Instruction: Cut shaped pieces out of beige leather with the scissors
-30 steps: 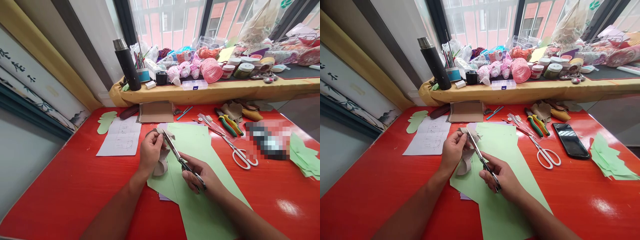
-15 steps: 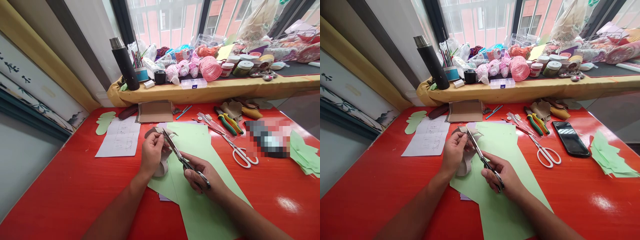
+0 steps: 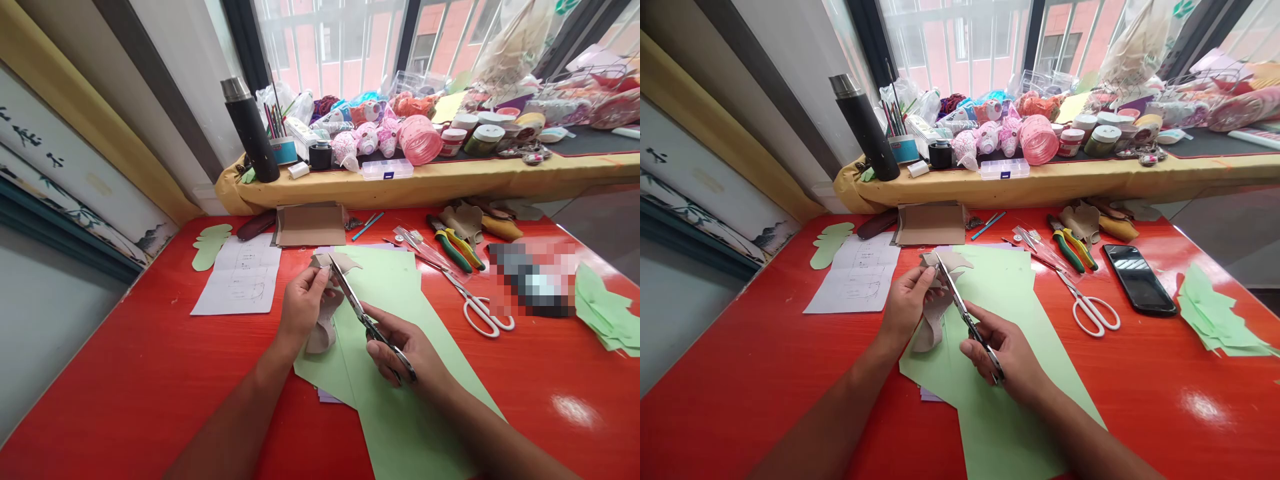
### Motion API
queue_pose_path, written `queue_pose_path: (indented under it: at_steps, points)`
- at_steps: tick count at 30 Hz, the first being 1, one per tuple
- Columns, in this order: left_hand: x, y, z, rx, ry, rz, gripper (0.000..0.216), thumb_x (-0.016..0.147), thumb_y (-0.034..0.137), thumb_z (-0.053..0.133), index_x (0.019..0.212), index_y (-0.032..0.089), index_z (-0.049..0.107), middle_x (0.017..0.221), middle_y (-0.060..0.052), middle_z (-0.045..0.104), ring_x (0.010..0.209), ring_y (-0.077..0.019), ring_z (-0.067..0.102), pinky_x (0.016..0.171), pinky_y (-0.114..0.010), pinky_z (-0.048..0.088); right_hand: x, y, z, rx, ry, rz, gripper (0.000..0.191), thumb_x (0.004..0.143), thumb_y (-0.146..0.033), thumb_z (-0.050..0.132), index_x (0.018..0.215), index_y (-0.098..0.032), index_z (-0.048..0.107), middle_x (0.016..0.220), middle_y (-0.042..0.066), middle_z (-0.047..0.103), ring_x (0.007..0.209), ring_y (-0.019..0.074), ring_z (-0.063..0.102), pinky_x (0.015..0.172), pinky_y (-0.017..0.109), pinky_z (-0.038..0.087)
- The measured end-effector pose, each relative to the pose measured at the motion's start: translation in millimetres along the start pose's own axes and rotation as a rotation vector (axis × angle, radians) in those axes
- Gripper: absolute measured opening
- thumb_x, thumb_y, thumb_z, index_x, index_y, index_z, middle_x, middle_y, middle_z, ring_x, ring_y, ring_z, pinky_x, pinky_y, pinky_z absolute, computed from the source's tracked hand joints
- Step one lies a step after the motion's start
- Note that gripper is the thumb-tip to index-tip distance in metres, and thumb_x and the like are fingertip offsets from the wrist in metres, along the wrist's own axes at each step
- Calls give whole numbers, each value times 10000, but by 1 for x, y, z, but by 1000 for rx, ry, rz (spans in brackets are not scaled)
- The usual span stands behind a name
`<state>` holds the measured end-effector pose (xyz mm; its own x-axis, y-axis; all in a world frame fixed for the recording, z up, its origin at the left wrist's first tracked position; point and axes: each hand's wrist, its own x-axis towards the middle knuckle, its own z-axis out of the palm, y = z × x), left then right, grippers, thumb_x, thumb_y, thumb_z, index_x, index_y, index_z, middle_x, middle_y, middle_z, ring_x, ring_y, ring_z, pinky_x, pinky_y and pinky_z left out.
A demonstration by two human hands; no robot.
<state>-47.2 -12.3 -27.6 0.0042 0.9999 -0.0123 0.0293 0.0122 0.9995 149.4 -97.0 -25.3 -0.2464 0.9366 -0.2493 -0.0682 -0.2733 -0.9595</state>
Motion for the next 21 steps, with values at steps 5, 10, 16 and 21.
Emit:
queue_pose_path:
  at_steps: [5,10,16,21]
  points:
    - [17,5,-21,48,155,49,379,992,581,634,976,215,733,955,-71,762,751,-181,663,664,-295,520,0,-1,-4,0,-11,-18,983,837,-683,859,1612,-130,614,641,-81,444,457,112,385,465,284,345]
    - [33,15,-36,414,128,311,515,795,173,747,1295,284,694,1397,-77,676,1257,-266,638,1110,-398,502,-1,-4,-3,6,-56,-44,964,875,-666,843,1624,-113,593,616,-97,428,464,110,374,483,283,341]
    - [54,21,-27,519,-99,384,109,855,260,716,948,279,770,1138,-70,783,1242,-307,637,1119,-454,488,-1,-5,-5,30,-42,-55,987,856,-670,859,1628,-119,585,634,-95,440,462,110,395,486,281,321]
    - [55,13,-20,468,-87,305,38,906,273,650,897,252,680,929,-24,755,907,-231,708,836,-351,555,0,-6,-5,35,-59,-65,1009,871,-673,840,1633,-73,562,579,-108,427,447,105,361,476,277,294]
